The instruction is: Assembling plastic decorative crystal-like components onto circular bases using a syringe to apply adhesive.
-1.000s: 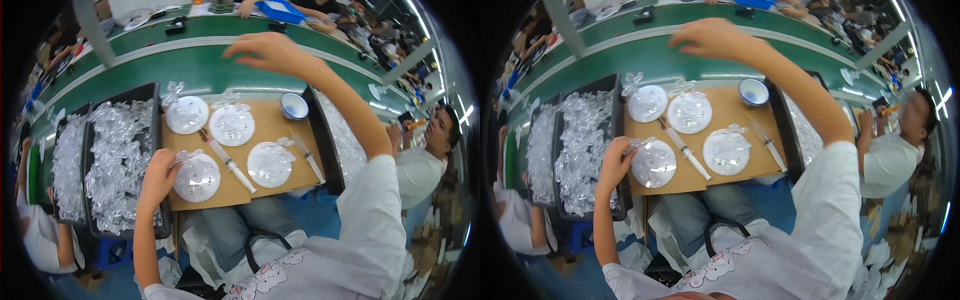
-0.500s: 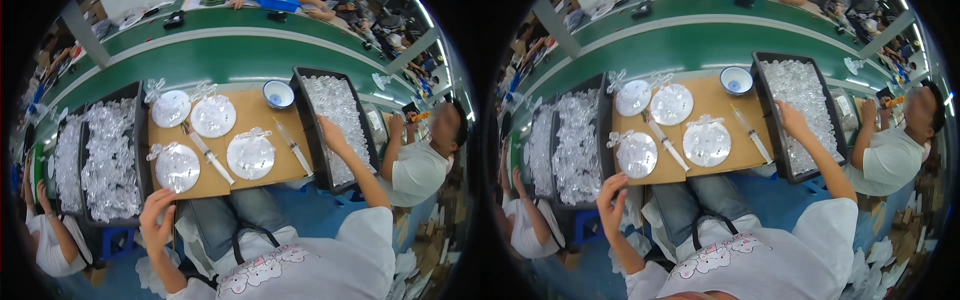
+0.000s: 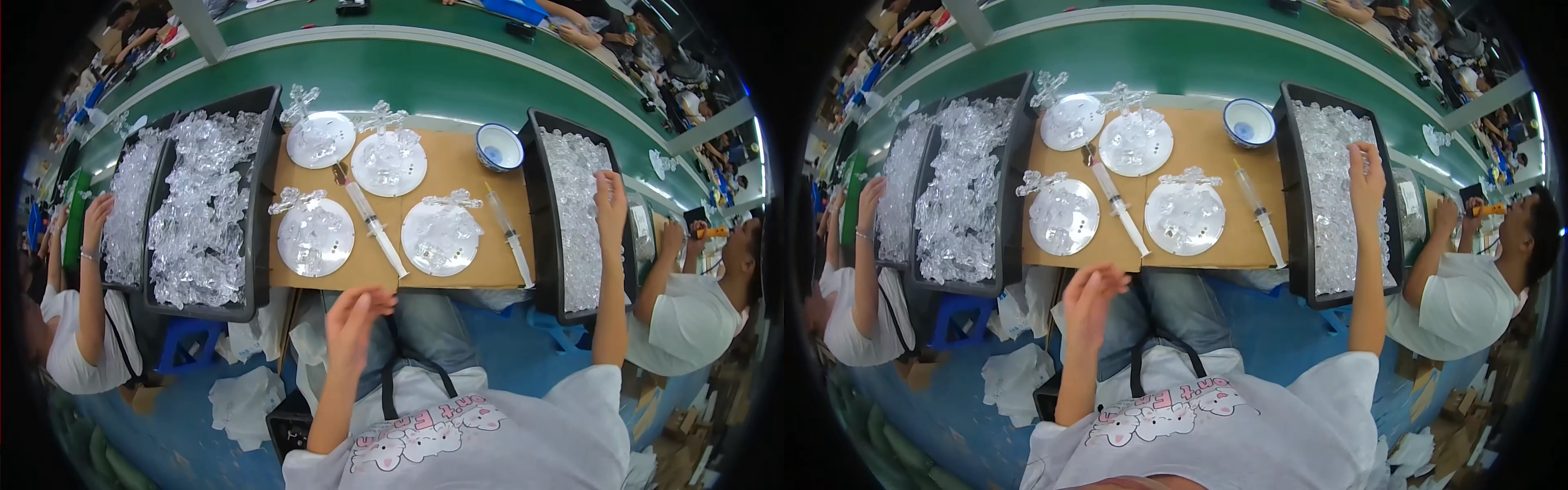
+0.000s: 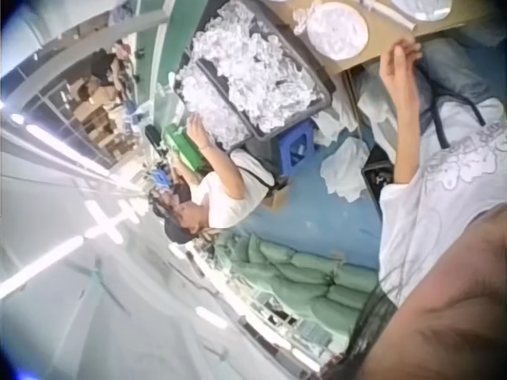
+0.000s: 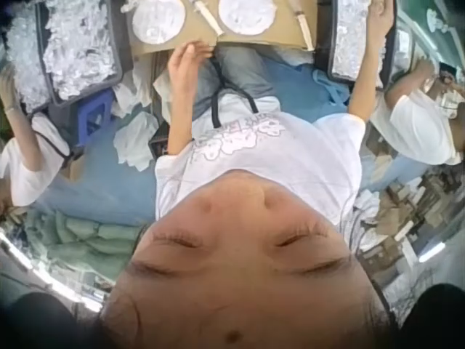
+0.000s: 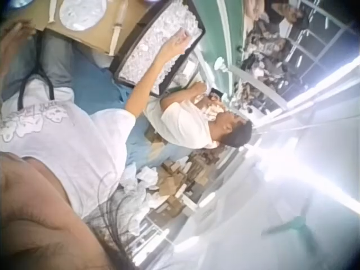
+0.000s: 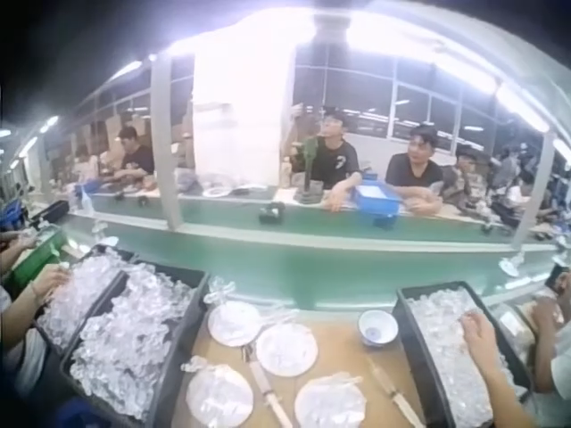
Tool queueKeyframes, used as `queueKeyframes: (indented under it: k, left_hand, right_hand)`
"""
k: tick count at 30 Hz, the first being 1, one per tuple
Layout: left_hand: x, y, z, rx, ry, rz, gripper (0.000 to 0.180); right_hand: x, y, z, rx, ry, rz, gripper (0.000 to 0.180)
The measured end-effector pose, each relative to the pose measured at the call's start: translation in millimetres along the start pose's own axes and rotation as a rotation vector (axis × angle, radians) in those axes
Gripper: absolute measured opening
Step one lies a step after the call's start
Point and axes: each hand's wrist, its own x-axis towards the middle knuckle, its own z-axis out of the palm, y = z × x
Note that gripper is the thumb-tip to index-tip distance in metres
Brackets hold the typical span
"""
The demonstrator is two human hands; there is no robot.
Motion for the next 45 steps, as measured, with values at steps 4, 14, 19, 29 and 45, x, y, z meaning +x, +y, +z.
queueKeyframes:
  k: [4,14,19,29,45]
  left_hand:
    - [28.1,-23.7,47.8,-0.611,-0.204,-0.195,0.048]
    - [24.3,-10.5,14.2,-0.976,0.174,-0.269,0.038]
    - [20.0,-11.5,-23.4,-0.92,0.187,-0.245,0.035]
    - [13.6,-2.1,-49.1,-0.256,0.161,-0.073,0.022]
    - [29.5,-8.9,-43.8,0.028,0.292,0.063,0.02]
  right_hand:
    - [-53.9,-161.7,-4.1,0.534,-0.23,0.351,0.017]
    - [-158.0,-256.7,103.3,0.401,-0.613,-0.443,0.024]
    - [-158.9,-264.6,119.4,0.488,-0.61,-0.409,0.019]
    - [-149.8,-272.2,132.6,1.034,-0.98,0.529,0.02]
    - [-152.3,-252.4,146.8,0.436,-0.683,-0.253,0.029]
